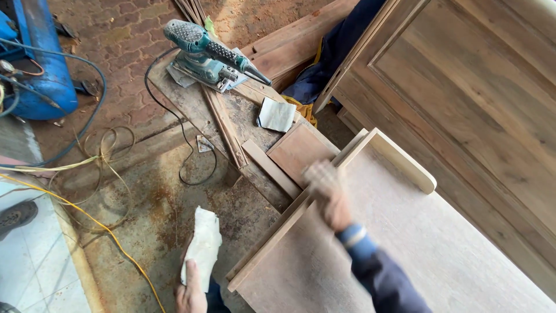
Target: Hand sanding different surfaces and edges of a wooden furniture component using sandpaper and a sanding block.
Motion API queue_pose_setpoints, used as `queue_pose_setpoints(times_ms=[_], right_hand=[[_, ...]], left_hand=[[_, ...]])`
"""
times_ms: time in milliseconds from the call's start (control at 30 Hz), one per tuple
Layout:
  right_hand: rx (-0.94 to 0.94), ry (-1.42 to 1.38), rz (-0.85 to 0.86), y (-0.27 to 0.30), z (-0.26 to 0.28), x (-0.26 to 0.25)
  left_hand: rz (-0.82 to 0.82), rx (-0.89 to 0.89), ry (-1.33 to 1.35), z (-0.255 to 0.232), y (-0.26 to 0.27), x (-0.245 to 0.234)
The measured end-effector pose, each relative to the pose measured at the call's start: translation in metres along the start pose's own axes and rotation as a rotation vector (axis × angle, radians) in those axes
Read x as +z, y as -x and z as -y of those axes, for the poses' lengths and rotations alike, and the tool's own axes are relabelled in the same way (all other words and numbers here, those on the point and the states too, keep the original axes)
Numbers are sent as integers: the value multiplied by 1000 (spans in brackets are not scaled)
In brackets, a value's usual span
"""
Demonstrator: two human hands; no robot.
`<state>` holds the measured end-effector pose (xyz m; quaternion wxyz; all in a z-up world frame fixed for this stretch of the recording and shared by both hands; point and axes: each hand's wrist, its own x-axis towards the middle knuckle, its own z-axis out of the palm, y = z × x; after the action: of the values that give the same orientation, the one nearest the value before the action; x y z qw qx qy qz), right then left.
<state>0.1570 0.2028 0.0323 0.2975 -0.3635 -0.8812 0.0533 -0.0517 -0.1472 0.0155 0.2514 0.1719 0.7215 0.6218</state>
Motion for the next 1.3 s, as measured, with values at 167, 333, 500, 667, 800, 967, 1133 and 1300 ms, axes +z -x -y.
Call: queue_pose_setpoints(times_ms=[167,333,500,667,800,967,1133,1300], right_hand=[[-30,-681,258,31,62,-15],[60,58,248,-28,-15,-2],[337,62,252,-2,69,-22],[443,38,289,63,250,-44],[696,41,124,111,352,-29],[886,132,-70,60,337,-14],[998,113,-160,36,323,-13],[993,333,16,79,353,11]], left_hand=[[-20,-118,-71,-9,-38,-23],[12,-266,-295,-14,-87,-37],[422,199,-53,-79,-162,-73],[492,143,-149,-51,-263,-132],[553,205,-121,-55,-303,-115],[678,-22,-39,-71,-289,-46],[1084,67,72,-130,-258,21],[1223,201,32,-157,-249,82]])
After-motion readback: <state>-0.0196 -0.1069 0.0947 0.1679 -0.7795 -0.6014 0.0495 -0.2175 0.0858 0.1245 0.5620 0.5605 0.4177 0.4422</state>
